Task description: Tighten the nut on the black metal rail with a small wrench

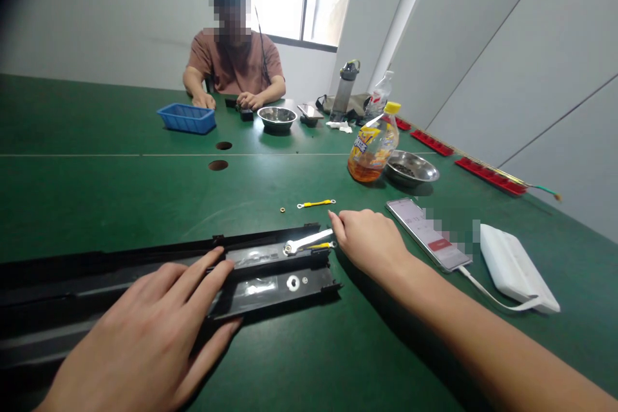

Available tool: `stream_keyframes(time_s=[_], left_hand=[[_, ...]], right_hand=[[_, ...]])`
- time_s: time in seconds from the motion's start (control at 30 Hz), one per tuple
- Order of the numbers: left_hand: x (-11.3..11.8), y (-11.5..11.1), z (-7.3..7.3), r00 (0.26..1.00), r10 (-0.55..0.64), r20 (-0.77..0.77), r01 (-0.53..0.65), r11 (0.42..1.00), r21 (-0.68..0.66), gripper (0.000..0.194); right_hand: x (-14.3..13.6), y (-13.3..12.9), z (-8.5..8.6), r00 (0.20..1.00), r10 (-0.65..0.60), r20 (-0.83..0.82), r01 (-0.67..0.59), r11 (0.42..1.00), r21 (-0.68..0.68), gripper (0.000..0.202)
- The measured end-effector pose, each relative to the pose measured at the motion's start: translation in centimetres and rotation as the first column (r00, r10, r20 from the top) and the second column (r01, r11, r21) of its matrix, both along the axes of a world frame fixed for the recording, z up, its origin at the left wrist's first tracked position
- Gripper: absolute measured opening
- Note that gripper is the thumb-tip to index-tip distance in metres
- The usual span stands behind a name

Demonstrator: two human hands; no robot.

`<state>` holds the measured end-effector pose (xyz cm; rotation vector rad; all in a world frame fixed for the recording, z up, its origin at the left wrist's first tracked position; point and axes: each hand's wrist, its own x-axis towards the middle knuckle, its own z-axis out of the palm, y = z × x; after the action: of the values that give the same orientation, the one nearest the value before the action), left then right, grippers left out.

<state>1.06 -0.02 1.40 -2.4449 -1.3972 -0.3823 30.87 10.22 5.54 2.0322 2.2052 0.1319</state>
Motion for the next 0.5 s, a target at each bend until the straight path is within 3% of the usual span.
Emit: stream_keyframes(time_s=[0.3, 0.5], left_hand=[[-0.2, 0.0, -0.1, 1.0, 0.006, 0.009, -0.006, 1.0, -0.006, 0.057], [-0.2, -0.1, -0.1, 1.0, 0.001, 0.006, -0.001, 1.0, -0.005, 0.058]], right_hand=[[0.4, -3.4, 0.5, 0.995, 0.019, 0.099, -0.012, 0.998, -0.068, 0.062], [-0.3, -1.0, 0.1, 0.994, 0.02, 0.112, -0.017, 1.0, -0.023, 0.063]])
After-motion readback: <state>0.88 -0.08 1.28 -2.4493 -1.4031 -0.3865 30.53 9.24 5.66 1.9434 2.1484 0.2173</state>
